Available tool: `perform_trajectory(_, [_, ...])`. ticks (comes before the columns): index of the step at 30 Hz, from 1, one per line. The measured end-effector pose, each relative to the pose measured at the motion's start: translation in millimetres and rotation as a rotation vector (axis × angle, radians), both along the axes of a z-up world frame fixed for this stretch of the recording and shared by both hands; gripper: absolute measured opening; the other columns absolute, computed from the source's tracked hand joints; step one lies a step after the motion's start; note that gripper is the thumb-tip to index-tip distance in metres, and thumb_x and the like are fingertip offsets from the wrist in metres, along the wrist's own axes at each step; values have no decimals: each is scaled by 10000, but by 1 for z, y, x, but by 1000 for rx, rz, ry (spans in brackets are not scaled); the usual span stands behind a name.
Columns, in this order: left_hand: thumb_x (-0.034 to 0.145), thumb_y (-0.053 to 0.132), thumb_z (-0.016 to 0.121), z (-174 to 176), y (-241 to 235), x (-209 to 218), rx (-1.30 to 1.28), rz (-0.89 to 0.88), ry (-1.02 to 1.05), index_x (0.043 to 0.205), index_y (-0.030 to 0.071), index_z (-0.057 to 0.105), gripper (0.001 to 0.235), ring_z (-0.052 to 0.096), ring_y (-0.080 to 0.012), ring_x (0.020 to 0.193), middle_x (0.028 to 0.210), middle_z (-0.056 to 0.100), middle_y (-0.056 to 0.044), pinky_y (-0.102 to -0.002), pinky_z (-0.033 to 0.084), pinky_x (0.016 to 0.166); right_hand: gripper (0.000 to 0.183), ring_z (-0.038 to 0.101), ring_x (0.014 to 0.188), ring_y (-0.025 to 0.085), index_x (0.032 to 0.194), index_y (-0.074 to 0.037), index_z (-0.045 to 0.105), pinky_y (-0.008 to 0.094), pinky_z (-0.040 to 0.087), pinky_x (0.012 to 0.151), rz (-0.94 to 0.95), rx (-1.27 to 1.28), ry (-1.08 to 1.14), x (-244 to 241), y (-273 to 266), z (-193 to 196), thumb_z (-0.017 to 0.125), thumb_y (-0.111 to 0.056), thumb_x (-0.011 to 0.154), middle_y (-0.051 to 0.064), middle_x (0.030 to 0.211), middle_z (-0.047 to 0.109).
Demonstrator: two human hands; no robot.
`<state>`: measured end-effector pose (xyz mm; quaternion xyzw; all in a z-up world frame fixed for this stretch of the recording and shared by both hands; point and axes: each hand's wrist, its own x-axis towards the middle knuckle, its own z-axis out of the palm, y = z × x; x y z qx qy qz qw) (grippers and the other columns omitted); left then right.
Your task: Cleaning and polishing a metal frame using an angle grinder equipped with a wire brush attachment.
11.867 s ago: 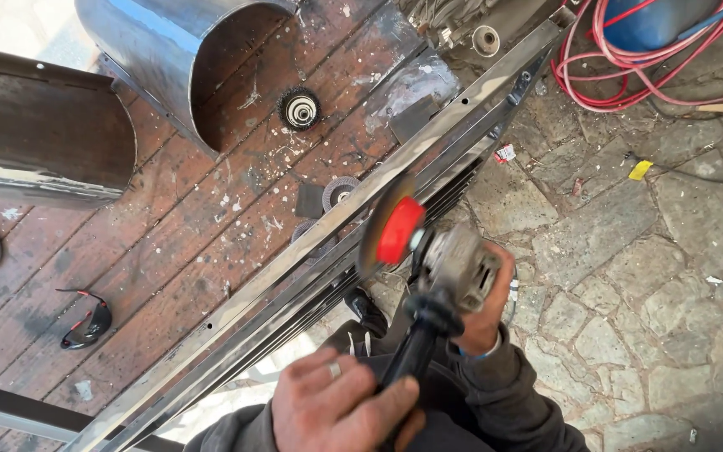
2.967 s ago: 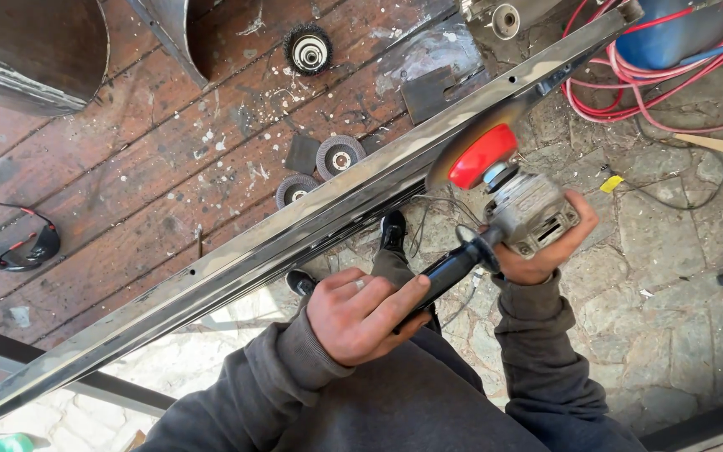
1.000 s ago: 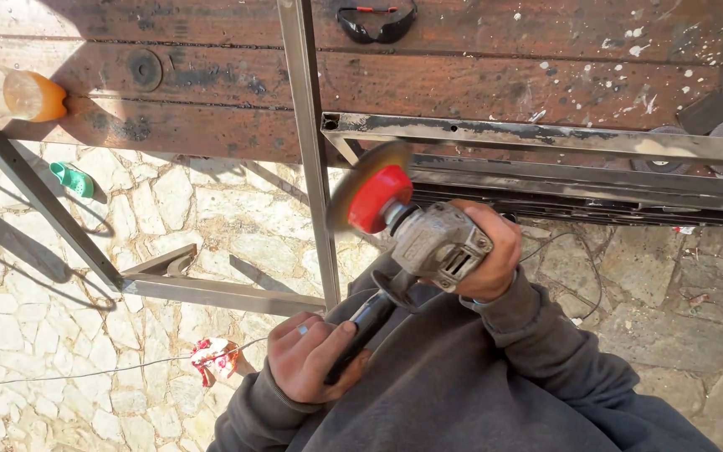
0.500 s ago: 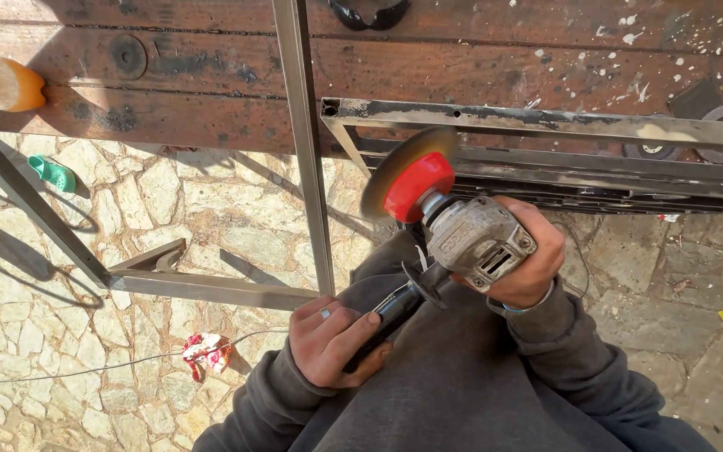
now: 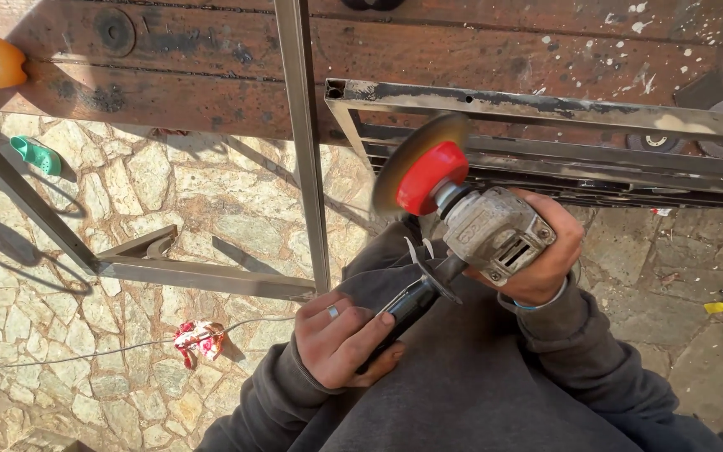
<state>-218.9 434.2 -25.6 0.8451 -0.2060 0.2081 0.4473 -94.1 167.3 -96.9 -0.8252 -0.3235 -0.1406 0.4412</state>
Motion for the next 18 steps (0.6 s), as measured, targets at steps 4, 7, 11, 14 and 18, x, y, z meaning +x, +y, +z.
perform_trajectory(4, [862,141,836,-2,4,-13,14,13,25,1251,18,532,508,555,-186,580,754,592,-54,-344,456,531,946,720,1064,298,1358,25,388,397,615,896,-25,-57,13,2,20,6,925,-526,808,199,1227,608])
perform_trajectory(7, [874,120,803,-2,9,-22,24,93,39,1265,20,525,491,590,-189,618,800,625,-64,-350,475,564,964,705,1015,308,1325,38,406,408,609,855,44,-64,-50,11,42,6,900,-509,704,203,1181,616])
perform_trajectory(11, [870,125,803,6,12,-22,17,137,46,1254,22,526,485,596,-191,607,793,643,-75,-355,469,552,925,737,1048,288,1357,9,409,383,633,853,81,-2,0,10,45,15,934,-442,745,179,1208,632])
perform_trajectory(14, [875,133,801,9,15,-22,23,154,29,1250,24,523,479,595,-197,600,779,638,-77,-360,477,553,932,728,1011,292,1349,-2,420,398,622,831,77,-26,-9,18,55,16,964,-426,721,175,1172,624])
perform_trajectory(18, [901,120,759,8,13,-30,5,234,37,1252,36,516,435,608,-190,614,788,650,-78,-361,488,575,976,748,988,279,1362,1,413,395,621,835,186,-2,115,17,67,17,984,-413,688,136,1158,658])
